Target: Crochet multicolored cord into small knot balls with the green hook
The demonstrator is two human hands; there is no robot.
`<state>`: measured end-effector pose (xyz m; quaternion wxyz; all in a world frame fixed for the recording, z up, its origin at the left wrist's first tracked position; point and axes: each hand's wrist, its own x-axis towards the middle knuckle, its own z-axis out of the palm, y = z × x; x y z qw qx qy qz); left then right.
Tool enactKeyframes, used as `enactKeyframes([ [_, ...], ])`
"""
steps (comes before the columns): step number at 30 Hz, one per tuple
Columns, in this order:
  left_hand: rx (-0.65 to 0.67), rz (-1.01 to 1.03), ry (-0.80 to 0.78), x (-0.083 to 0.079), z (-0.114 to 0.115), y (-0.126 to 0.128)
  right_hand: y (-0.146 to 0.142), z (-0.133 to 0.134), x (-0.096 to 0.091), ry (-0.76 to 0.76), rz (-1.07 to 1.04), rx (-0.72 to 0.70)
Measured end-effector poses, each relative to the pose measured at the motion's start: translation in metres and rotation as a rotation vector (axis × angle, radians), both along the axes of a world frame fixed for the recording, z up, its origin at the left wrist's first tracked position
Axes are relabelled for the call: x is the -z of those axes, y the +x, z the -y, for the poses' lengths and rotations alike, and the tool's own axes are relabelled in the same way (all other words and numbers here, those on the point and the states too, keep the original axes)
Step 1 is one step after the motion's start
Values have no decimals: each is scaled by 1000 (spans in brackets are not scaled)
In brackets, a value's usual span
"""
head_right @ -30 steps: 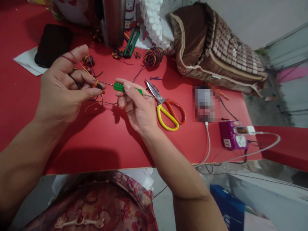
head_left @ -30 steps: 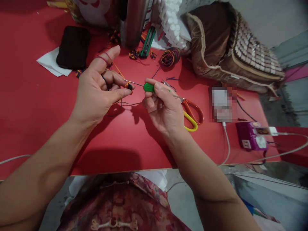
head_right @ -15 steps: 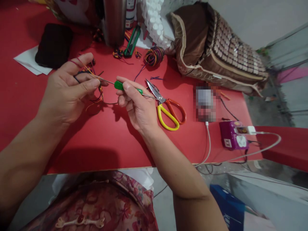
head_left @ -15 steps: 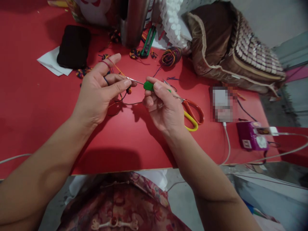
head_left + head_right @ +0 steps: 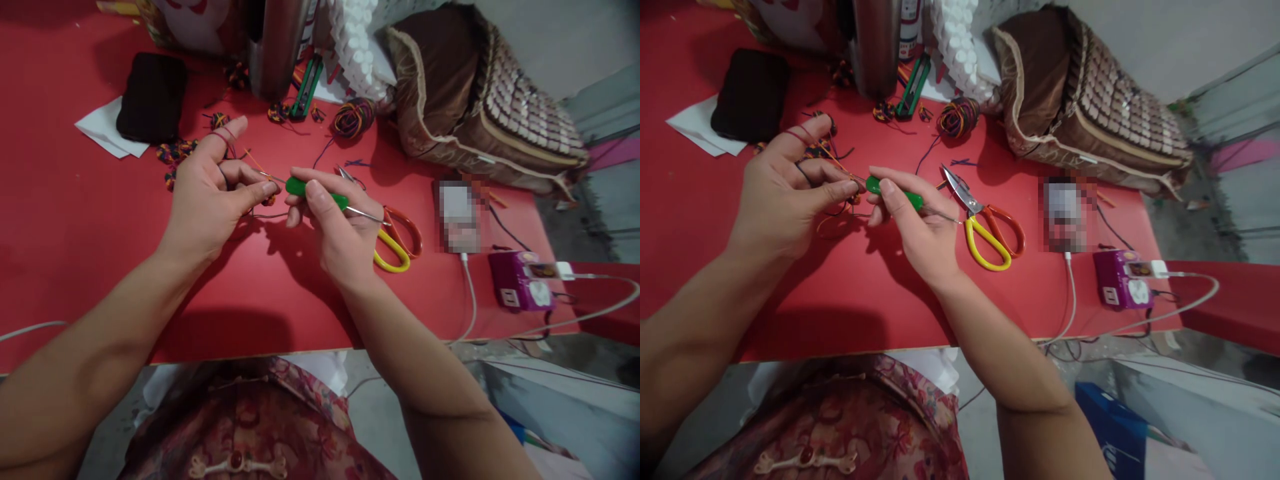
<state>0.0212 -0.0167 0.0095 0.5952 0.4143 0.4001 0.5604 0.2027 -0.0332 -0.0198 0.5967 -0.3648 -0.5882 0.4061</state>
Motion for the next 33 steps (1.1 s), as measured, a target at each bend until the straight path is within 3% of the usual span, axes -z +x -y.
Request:
enactKeyframes([
  [4, 5, 54, -81, 1, 2, 4, -7, 11, -1, 196, 221, 142],
  [10, 62, 171, -209, -8, 1, -1, -6, 8, -4, 378, 180, 65],
  [18, 157, 85, -155, 0, -11, -19, 7, -2, -1, 120, 98, -21],
  [24, 222, 80, -137, -5, -13, -28, 15, 2, -16, -25, -16, -67],
  [33, 347, 103, -153, -6, -15, -32, 25, -1, -31, -21, 4, -85],
])
